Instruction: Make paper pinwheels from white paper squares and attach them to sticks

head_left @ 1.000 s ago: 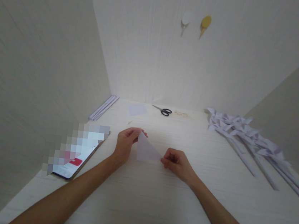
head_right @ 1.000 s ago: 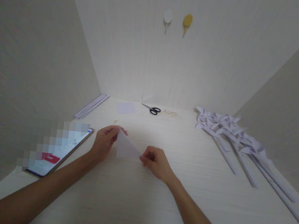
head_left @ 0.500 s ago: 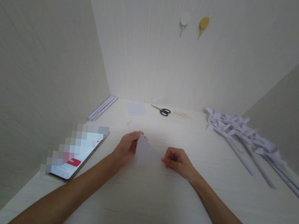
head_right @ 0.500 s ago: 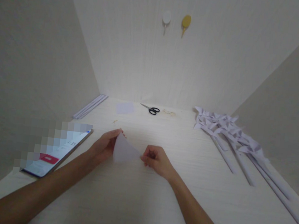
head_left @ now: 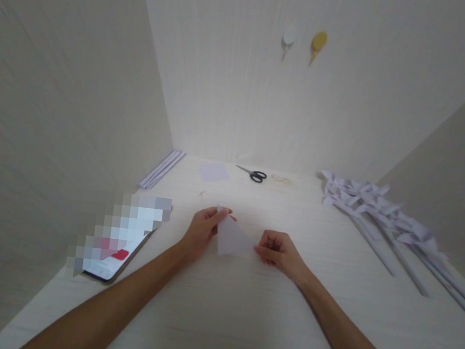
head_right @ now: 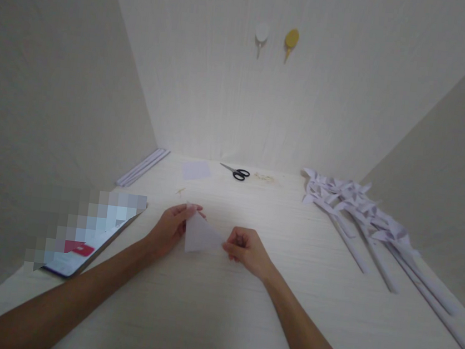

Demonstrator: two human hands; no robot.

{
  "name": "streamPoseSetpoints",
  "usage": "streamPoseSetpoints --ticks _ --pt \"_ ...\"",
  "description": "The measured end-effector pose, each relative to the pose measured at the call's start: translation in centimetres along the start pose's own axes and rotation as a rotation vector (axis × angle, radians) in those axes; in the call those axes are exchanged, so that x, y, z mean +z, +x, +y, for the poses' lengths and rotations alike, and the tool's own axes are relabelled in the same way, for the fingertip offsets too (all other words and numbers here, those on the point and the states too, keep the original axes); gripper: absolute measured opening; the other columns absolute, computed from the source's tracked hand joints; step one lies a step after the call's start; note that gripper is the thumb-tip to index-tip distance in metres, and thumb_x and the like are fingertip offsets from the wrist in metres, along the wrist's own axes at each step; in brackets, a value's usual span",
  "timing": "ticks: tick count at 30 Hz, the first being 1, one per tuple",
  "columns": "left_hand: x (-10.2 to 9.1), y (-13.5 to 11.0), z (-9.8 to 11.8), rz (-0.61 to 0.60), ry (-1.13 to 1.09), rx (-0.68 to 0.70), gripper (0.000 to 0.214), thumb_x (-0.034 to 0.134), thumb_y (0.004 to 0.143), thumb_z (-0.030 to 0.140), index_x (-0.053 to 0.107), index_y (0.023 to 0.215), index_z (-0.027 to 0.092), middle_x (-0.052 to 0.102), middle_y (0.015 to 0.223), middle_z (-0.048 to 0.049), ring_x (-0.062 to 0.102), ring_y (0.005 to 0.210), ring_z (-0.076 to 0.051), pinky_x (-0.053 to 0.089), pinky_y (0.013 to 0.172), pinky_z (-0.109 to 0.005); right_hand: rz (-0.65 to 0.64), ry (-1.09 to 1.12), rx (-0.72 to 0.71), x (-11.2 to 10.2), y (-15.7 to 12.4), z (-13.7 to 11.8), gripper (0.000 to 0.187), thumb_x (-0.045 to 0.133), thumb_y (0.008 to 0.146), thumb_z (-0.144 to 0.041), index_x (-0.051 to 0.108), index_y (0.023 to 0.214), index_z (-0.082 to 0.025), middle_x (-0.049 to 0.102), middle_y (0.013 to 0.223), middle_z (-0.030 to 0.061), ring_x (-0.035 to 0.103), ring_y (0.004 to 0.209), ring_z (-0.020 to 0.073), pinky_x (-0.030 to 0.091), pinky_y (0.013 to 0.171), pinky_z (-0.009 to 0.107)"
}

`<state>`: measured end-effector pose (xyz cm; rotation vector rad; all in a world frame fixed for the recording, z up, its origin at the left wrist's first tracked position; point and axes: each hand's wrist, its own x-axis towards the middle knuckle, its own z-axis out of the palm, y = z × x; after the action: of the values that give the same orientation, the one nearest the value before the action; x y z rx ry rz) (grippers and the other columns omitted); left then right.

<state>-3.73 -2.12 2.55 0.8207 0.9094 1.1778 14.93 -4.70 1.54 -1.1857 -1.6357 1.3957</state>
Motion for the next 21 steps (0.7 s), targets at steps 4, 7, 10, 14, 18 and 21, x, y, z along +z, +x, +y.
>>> streamPoseSetpoints --ticks 4,7,10,14,18,21 --pt "-0.1 -0.1 -0.4 -0.04 0.101 0.005 0.026 0.06 0.061 0.032 0.061 0.071 0.009 0.065 0.072 -0.0109 0.056 0.061 -0.015 0.043 0.058 -0.026 -0.02 0.009 -0.01 -0.1 -0.1 0.1 0.021 0.057 0.065 -0.03 0.042 0.057 -0.016 0.046 0.043 -0.0055 0.036 0.036 0.0043 0.024 0.036 0.017" --pt "0.1 -0.3 -0.7 -0.032 0.158 0.007 0.026 0.06 0.061 0.034 0.062 0.07 0.009 0.065 0.072 -0.0113 0.057 0.061 -0.016 0.043 0.058 -0.027 -0.069 0.004 -0.031 0.0 -0.1 0.2 0.021 0.056 0.066 -0.032 0.043 0.058 -0.016 0.044 0.045 -0.0056 0.037 0.04 0.005 0.025 0.038 0.018" --pt "0.7 -0.8 -1.1 -0.048 0.199 -0.003 0.025 0.059 0.061 0.034 0.063 0.068 0.01 0.066 0.07 -0.0101 0.057 0.06 -0.016 0.043 0.058 -0.027 -0.089 -0.036 -0.053 0.3 -0.2 0.1 0.024 0.053 0.068 -0.035 0.044 0.057 -0.016 0.037 0.046 -0.0066 0.032 0.041 0.0046 0.022 0.038 0.018" --pt "1.5 -1.6 -1.5 -0.091 0.25 -0.013 0.022 0.059 0.061 0.033 0.064 0.064 0.012 0.065 0.065 -0.0077 0.056 0.055 -0.015 0.042 0.054 -0.026 -0.079 -0.118 -0.072 0.7 -0.1 0.1 0.029 0.048 0.071 -0.04 0.045 0.057 -0.015 0.032 0.048 -0.0057 0.028 0.043 0.0052 0.02 0.039 0.019" --pt "1.9 -1.9 -1.5 -0.101 0.226 -0.025 0.02 0.059 0.06 0.032 0.065 0.062 0.012 0.065 0.063 -0.0068 0.055 0.055 -0.014 0.042 0.054 -0.025 -0.049 -0.17 -0.081 0.8 -0.2 0.1 0.033 0.046 0.072 -0.043 0.043 0.054 -0.016 0.031 0.048 -0.0052 0.027 0.044 0.0058 0.019 0.039 0.019" --pt "1.9 -1.9 -1.5 -0.112 0.169 -0.068 0.021 0.06 0.06 0.032 0.064 0.062 0.012 0.065 0.064 -0.0074 0.055 0.054 -0.014 0.041 0.053 -0.024 -0.043 -0.165 -0.079 0.8 -0.2 0.2 0.033 0.047 0.071 -0.043 0.041 0.054 -0.016 0.031 0.049 -0.0051 0.027 0.044 0.006 0.019 0.039 0.019"
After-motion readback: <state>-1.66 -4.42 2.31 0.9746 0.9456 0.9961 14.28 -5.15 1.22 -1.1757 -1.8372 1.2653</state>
